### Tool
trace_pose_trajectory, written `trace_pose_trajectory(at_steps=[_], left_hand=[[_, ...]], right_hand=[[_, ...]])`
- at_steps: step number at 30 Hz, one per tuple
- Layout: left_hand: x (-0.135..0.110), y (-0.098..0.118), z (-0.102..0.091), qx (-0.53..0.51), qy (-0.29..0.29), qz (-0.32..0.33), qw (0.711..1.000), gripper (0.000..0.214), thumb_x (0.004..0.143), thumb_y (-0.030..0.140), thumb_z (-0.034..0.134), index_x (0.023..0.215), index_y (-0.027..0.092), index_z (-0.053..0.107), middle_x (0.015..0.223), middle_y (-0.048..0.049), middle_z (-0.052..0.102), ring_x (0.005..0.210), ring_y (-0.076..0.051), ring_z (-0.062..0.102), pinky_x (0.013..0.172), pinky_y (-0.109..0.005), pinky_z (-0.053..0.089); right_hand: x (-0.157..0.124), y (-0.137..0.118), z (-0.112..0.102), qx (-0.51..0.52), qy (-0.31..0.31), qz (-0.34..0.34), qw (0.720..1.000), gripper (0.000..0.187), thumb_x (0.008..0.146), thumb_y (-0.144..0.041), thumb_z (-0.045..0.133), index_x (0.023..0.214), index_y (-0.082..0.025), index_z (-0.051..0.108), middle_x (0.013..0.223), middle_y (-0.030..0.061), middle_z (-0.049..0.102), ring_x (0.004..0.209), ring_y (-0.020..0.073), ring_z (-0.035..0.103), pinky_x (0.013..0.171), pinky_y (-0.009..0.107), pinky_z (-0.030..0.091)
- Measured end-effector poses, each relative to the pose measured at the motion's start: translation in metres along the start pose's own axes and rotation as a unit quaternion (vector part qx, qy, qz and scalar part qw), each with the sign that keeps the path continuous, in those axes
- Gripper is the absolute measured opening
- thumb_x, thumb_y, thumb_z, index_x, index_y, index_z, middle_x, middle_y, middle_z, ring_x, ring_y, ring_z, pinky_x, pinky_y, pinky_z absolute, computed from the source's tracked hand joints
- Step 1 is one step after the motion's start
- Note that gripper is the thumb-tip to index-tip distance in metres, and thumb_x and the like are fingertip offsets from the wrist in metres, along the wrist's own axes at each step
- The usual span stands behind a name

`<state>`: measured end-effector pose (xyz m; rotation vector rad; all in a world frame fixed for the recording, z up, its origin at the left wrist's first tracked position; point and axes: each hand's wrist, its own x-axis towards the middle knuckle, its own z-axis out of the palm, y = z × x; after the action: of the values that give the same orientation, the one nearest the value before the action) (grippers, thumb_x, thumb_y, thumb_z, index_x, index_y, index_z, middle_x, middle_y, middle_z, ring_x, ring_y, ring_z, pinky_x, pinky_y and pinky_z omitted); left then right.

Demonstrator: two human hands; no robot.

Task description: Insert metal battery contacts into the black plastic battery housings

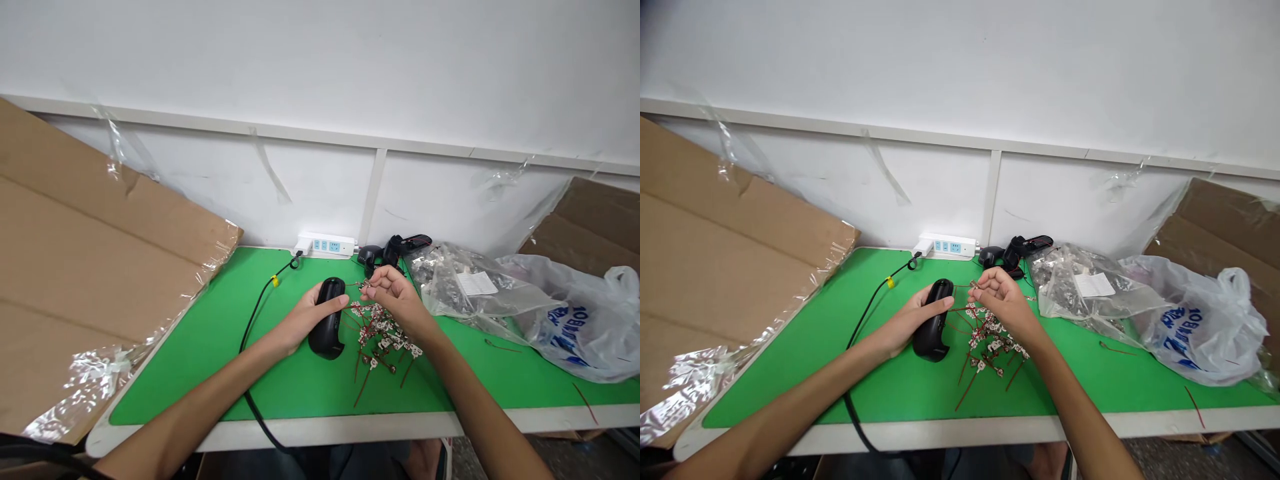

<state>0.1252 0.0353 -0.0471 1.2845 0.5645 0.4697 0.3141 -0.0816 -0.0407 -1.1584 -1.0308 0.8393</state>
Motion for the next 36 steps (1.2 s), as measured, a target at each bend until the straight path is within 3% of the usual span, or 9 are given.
trace_pose_trajectory(at_steps=[5, 12, 15, 19, 24, 36], left_hand=[[0.008, -0.008, 0.0, 0.049, -0.007, 0.012, 0.999, 0.05, 0.079, 0.052, 0.085, 0.108, 0.018, 0.064, 0.088, 0.0006, 0.061, 0.073, -0.015, 0.055, 0.064, -0.025, 0.042], [0.01, -0.014, 0.002, 0.083, -0.008, 0.054, 0.995, 0.041, 0.087, 0.051, 0.076, 0.113, 0.02, 0.066, 0.093, -0.0005, 0.066, 0.081, -0.018, 0.058, 0.073, -0.027, 0.045], [0.009, -0.017, 0.003, 0.056, -0.027, 0.052, 0.997, 0.035, 0.09, 0.045, 0.07, 0.115, 0.021, 0.068, 0.096, -0.0017, 0.068, 0.087, -0.02, 0.06, 0.077, -0.028, 0.046], [0.011, -0.02, 0.005, 0.051, 0.001, 0.073, 0.996, 0.031, 0.087, 0.038, 0.067, 0.111, 0.019, 0.073, 0.098, -0.0044, 0.072, 0.096, -0.024, 0.063, 0.087, -0.031, 0.047], [0.012, -0.02, 0.006, 0.048, 0.018, 0.083, 0.995, 0.033, 0.088, 0.043, 0.067, 0.108, 0.018, 0.075, 0.104, -0.0062, 0.074, 0.103, -0.026, 0.064, 0.094, -0.033, 0.047], [0.014, -0.029, 0.002, 0.057, -0.001, 0.091, 0.994, 0.035, 0.095, 0.051, 0.065, 0.097, 0.017, 0.069, 0.086, -0.0009, 0.063, 0.083, -0.017, 0.054, 0.077, -0.026, 0.042]], right_hand=[[0.0, 0.007, 0.014, -0.093, 0.037, -0.032, 0.994, 0.028, 0.087, -0.046, 0.08, 0.098, -0.024, 0.066, 0.092, 0.0038, 0.075, 0.091, 0.0229, 0.074, 0.083, 0.037, 0.058], [-0.002, 0.014, 0.027, -0.272, 0.074, -0.144, 0.949, 0.011, 0.096, -0.033, 0.067, 0.094, -0.026, 0.074, 0.098, 0.0038, 0.077, 0.095, 0.0232, 0.07, 0.084, 0.038, 0.055], [-0.003, 0.016, 0.029, -0.283, 0.084, -0.144, 0.945, 0.009, 0.096, -0.032, 0.067, 0.094, -0.026, 0.073, 0.099, 0.004, 0.075, 0.096, 0.023, 0.068, 0.082, 0.037, 0.052], [-0.004, 0.018, 0.03, -0.29, 0.088, -0.133, 0.944, 0.008, 0.095, -0.031, 0.066, 0.095, -0.025, 0.072, 0.1, 0.0043, 0.074, 0.097, 0.0232, 0.067, 0.082, 0.037, 0.051], [-0.004, 0.018, 0.031, -0.299, 0.086, -0.136, 0.941, 0.007, 0.094, -0.03, 0.066, 0.093, -0.026, 0.072, 0.099, 0.0044, 0.074, 0.096, 0.0234, 0.067, 0.082, 0.037, 0.051], [-0.005, 0.022, 0.038, -0.328, 0.072, -0.167, 0.927, 0.006, 0.095, -0.026, 0.065, 0.092, -0.026, 0.07, 0.097, 0.0049, 0.071, 0.097, 0.0243, 0.066, 0.087, 0.039, 0.053]])
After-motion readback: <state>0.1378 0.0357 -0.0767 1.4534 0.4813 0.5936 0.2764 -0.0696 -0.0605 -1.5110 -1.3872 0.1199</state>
